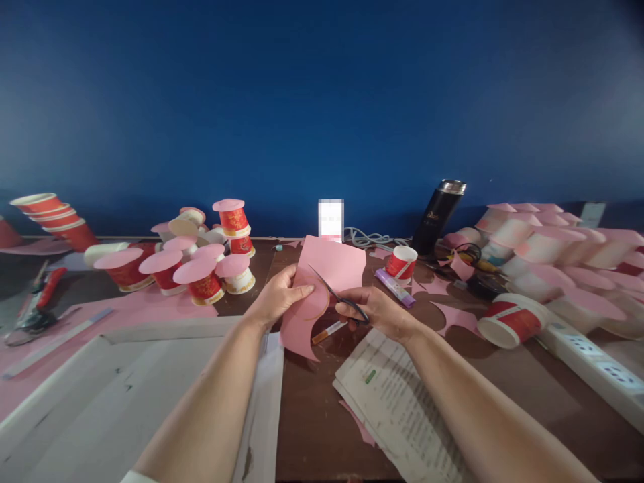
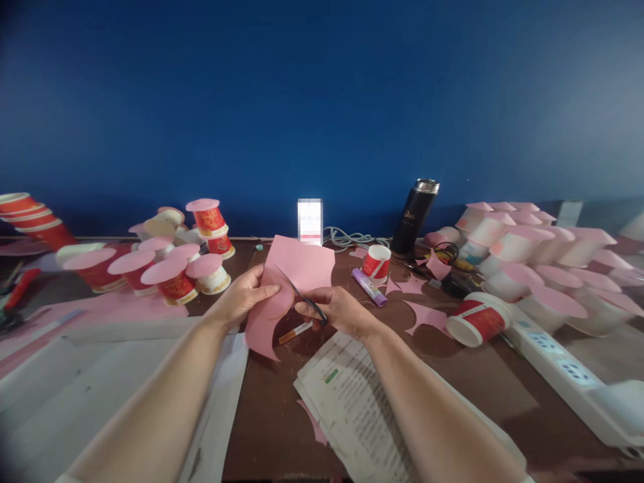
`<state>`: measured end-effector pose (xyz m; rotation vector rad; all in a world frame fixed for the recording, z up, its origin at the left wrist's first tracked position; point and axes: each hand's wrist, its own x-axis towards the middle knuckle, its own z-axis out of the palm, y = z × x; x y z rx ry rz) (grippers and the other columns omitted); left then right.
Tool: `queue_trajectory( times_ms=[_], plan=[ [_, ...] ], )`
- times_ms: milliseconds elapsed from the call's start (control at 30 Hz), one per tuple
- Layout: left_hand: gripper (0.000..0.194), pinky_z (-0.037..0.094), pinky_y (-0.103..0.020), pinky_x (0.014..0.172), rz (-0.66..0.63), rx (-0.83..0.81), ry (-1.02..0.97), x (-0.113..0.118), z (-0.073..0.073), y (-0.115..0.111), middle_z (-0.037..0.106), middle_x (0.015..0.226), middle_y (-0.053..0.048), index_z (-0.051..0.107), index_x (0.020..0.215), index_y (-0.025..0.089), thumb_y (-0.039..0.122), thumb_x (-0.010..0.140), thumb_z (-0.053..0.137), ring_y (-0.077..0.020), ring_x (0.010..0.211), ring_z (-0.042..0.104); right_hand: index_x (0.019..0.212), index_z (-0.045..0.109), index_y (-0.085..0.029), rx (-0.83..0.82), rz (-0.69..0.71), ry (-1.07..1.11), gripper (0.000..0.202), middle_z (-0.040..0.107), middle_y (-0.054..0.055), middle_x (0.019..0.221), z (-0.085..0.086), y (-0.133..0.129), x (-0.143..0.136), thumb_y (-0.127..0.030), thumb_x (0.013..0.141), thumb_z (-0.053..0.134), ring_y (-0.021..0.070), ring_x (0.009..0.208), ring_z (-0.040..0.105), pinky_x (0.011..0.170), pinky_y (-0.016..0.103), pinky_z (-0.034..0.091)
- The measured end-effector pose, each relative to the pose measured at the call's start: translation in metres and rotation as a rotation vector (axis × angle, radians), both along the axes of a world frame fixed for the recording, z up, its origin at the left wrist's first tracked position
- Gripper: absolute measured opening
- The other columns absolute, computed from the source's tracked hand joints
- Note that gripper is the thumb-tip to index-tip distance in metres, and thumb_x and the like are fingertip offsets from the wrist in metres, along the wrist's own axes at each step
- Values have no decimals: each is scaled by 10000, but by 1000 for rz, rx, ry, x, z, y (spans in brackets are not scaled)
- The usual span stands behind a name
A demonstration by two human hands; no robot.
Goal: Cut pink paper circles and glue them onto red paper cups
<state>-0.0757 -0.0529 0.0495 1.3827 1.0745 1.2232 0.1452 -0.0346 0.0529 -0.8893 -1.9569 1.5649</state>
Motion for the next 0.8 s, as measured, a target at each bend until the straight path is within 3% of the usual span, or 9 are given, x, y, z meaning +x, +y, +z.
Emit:
queue_trajectory(
  times_ms=[167, 700, 800],
  plan=[
    [473, 461, -349, 836, 2, 5, 9, 0, 0, 0, 659, 1093, -94, 599, 1113, 161, 368, 703, 711, -249, 953, 611, 861, 668, -138, 2, 7, -5, 426, 546, -7, 684, 1, 0, 0, -552, 773, 622, 81, 538, 501, 506, 222, 339],
    [515, 483, -332, 803, -33, -38, -13, -3, -1, -1, 663, 1112, -95, 582, 1143, 156, 355, 693, 733, -241, 937, 629, 1030, 693, -158, -7, 17, -49, 448, 551, -29, 591, 3, 1, 3, -517, 764, 653, 75, 495, 475, 483, 213, 334],
    [508, 483, -333, 805, -29, -38, 0, -4, -1, 0, 664, 1111, -96, 587, 1137, 157, 357, 693, 735, -242, 937, 631, 977, 701, -157, -9, 28, -49, 413, 546, -34, 578, 3, 2, 4, -507, 762, 661, 70, 493, 477, 484, 211, 337]
  ],
)
